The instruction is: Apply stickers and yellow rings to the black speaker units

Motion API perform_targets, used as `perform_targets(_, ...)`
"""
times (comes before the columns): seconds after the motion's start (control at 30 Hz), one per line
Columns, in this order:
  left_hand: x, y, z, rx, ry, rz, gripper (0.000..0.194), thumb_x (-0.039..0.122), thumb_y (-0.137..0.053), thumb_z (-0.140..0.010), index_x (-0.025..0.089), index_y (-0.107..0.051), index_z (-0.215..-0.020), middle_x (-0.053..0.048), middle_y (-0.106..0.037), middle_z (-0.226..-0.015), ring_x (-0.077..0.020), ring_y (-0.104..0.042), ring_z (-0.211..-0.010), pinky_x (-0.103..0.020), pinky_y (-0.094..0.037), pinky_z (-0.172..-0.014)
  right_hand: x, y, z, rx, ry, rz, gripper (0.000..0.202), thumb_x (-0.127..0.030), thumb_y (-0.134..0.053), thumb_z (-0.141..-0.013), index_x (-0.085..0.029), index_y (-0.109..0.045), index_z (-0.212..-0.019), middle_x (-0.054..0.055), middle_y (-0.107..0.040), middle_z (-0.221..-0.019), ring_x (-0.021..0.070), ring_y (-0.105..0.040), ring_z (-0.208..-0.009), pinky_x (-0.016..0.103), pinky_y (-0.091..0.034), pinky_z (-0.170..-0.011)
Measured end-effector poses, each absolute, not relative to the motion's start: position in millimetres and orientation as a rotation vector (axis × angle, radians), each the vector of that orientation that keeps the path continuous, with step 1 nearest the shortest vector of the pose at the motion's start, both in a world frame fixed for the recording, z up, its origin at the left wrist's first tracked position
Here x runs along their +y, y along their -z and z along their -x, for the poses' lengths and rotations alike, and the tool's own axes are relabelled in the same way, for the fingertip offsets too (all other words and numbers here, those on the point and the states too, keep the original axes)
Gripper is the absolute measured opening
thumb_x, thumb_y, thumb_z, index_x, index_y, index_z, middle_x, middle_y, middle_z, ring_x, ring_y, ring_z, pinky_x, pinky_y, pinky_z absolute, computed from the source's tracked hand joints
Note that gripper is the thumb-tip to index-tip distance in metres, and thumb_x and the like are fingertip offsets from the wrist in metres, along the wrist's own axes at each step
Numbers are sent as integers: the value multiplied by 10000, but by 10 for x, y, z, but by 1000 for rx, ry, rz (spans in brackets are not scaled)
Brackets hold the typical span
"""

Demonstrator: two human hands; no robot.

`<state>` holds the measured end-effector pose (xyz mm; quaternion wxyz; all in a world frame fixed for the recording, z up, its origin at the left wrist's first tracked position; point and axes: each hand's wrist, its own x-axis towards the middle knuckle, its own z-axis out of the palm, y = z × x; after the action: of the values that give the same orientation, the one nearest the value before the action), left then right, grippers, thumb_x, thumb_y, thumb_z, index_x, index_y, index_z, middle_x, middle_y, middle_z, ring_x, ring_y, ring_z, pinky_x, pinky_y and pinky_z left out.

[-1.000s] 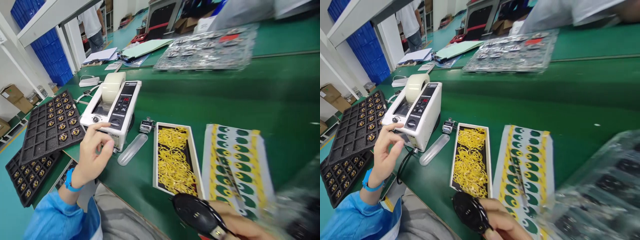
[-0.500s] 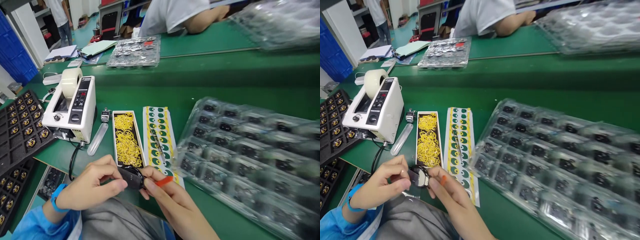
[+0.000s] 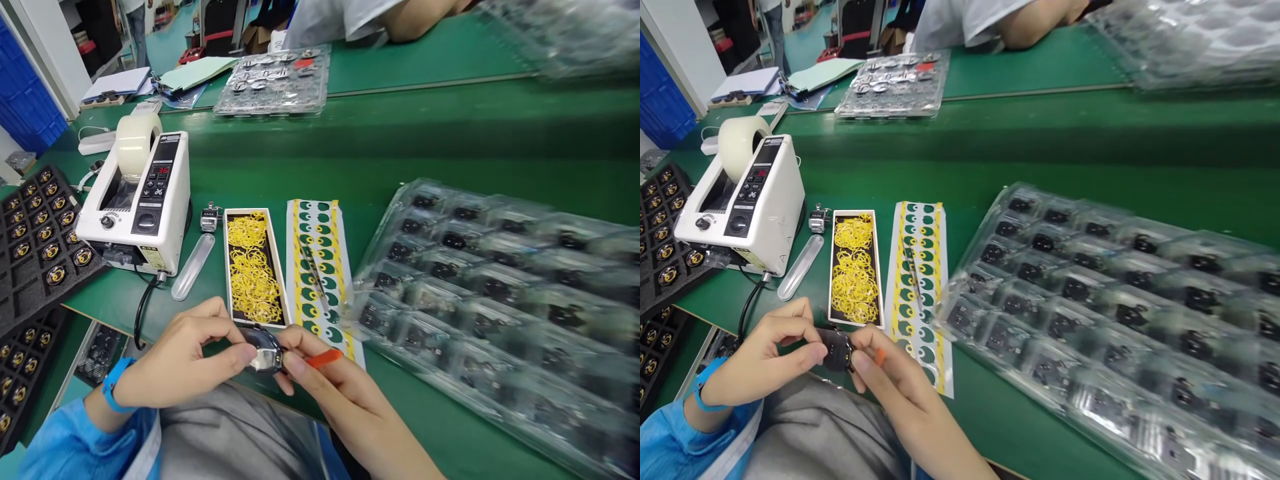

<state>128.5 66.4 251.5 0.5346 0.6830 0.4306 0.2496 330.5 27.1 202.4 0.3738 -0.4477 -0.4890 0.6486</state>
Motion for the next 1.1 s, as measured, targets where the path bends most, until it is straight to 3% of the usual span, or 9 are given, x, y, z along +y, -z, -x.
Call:
perform_targets(0.4, 658, -2465, -1354, 1067, -622, -1681, 248, 224, -595, -903, 172, -560, -663, 39, -420, -736, -105, -434, -656, -255, -307, -603, 263, -1964, -3313, -1317, -1636, 1165, 496, -688, -479, -973, -214, -569, -858, -1, -492, -687, 156, -479, -639, 259, -443, -611)
perform_targets(0.6, 586, -2423, -1376, 1312, -699, -1910, 276, 234, -659, -842, 177, -476, -642, 36, -422, -740, -114, -448, -642, -258, -312, -595, 251, -1968, -3317, -1363, -1504, 1144, 439, -601, -486, -1009, -214, -579, -825, 0, -491, -696, 144, -484, -638, 225, -454, -591)
perform_targets(0.7, 586, -2411, -1271, 1443, -867, -1964, 255, 218, -682, -864, 183, -506, -683, 42, -443, -721, -114, -456, -641, -255, -341, -602, 254, -1939, -3368, -1325, -1506, 1126, 410, -580, -499, -1011, -216, -583, -843, 4, -513, -696, 147, -513, -642, 227, -471, -593)
perform_targets(0.8, 604, -2404, -1223, 1351, -1168, -1921, 131, 167, -669, -897, 193, -619, -779, 22, -542, -781, -122, -543, -728, -250, -429, -670, 250, -1928, -3405, -1288, -1559, 1114, 406, -592, -503, -1004, -216, -592, -876, 11, -531, -712, 154, -528, -650, 241, -477, -600)
perform_targets(0.9, 626, -2360, -1328, 1061, -1266, -1925, 57, 227, -716, -897, 205, -734, -847, -53, -672, -1007, -174, -648, -939, -305, -512, -826, 233, -1966, -3377, -1297, -1628, 1087, 438, -615, -519, -988, -210, -604, -844, 13, -523, -713, 151, -514, -654, 243, -462, -610)
perform_targets(1.1, 640, -2131, -1620, 696, -1275, -1844, 149, 343, -766, -839, 201, -769, -795, -111, -742, -1116, -280, -674, -1114, -488, -448, -1072, 112, -1887, -3343, -1075, -1758, 1073, 515, -697, -612, -890, -197, -641, -772, 14, -508, -689, 143, -479, -627, 242, -424, -584)
